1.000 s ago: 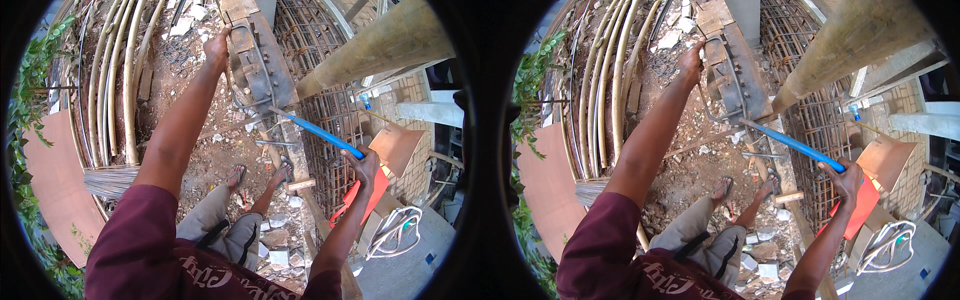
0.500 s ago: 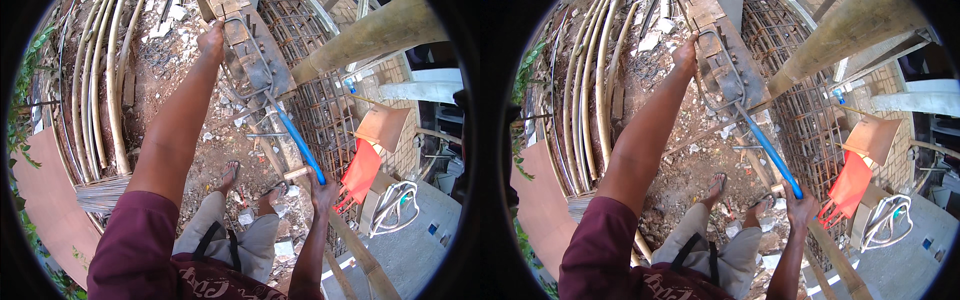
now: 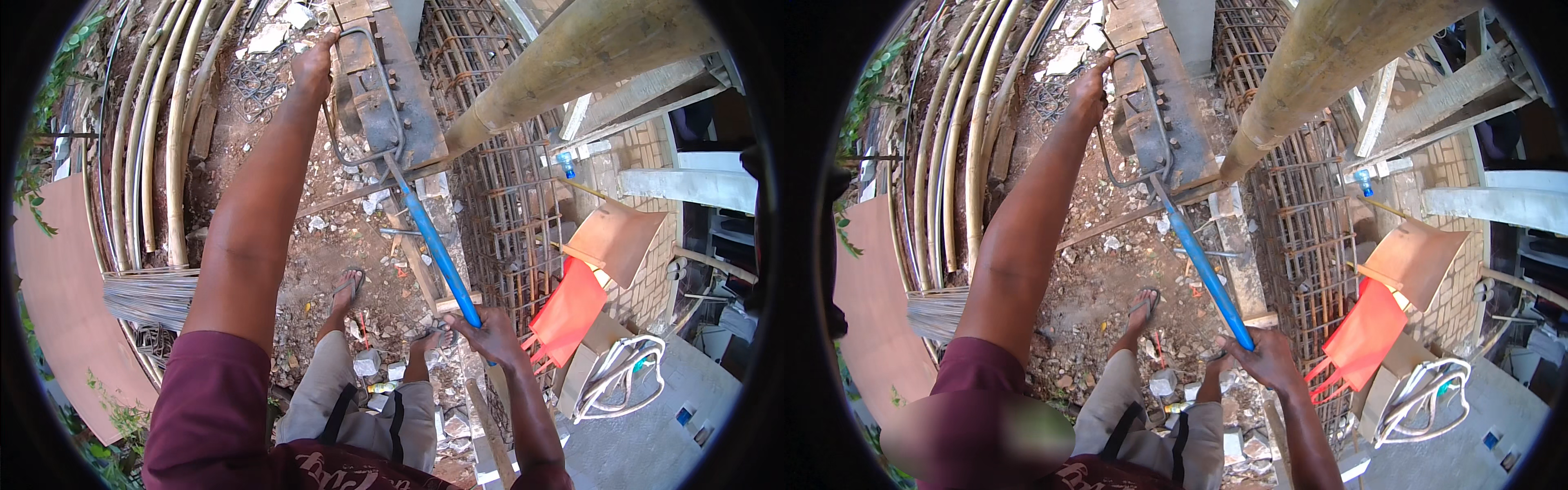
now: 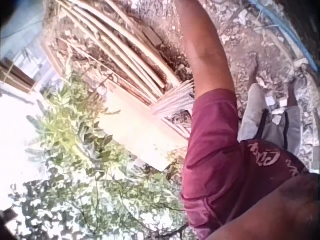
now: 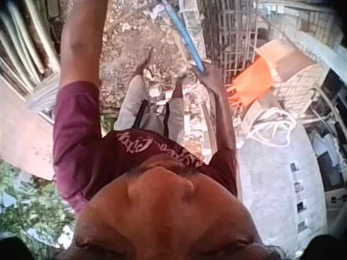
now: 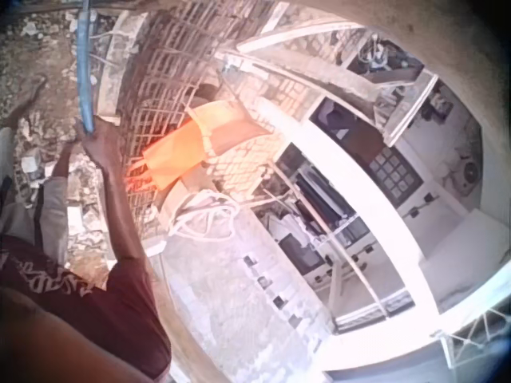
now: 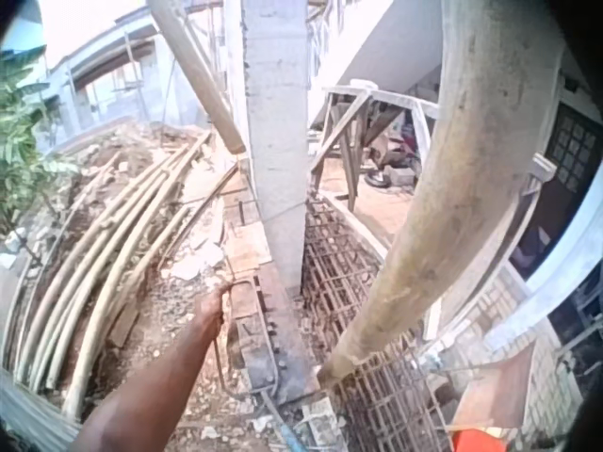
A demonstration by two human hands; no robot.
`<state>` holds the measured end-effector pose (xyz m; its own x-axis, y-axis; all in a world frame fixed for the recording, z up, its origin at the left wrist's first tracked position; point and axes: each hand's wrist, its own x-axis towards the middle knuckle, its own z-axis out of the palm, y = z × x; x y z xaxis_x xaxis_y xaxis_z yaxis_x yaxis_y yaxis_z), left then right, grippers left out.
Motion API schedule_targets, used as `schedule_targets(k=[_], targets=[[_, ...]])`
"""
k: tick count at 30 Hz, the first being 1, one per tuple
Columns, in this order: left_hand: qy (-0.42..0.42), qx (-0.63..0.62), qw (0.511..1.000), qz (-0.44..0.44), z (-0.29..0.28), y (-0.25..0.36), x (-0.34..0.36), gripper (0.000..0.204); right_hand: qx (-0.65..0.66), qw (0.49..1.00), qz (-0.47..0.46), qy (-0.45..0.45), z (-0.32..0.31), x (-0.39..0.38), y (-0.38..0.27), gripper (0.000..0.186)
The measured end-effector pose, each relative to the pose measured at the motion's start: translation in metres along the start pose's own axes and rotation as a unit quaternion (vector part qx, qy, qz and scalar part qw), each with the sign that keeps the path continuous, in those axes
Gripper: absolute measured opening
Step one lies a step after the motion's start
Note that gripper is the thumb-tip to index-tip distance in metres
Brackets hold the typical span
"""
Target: The person repeatedly bends thin metal rods using a manual bending jig and a blue-handled lever. They insert each rod into the jig, apply force with the lever to bend it, then remove the bent piece and repeat the process with new rods.
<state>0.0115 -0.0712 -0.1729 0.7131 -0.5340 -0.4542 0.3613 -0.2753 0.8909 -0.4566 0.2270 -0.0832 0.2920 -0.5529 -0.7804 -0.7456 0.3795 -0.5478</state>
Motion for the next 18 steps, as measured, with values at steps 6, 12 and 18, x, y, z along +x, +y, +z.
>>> schedule_targets(k=[6,12,18], targets=[[-0.008,0.04,0.999,0.007,-0.005,-0.001,0.006,0.059,0.133,0.987,0.006,-0.091,0.007,0.016,0.016,0.043],[-0.071,0.018,0.997,0.015,-0.006,0.0,-0.008,0.045,0.205,0.976,0.0,-0.072,0.058,0.025,0.025,0.035],[-0.065,0.03,0.997,0.021,-0.002,0.004,-0.018,0.035,0.316,0.945,-0.057,-0.065,0.154,0.045,0.044,0.024]])
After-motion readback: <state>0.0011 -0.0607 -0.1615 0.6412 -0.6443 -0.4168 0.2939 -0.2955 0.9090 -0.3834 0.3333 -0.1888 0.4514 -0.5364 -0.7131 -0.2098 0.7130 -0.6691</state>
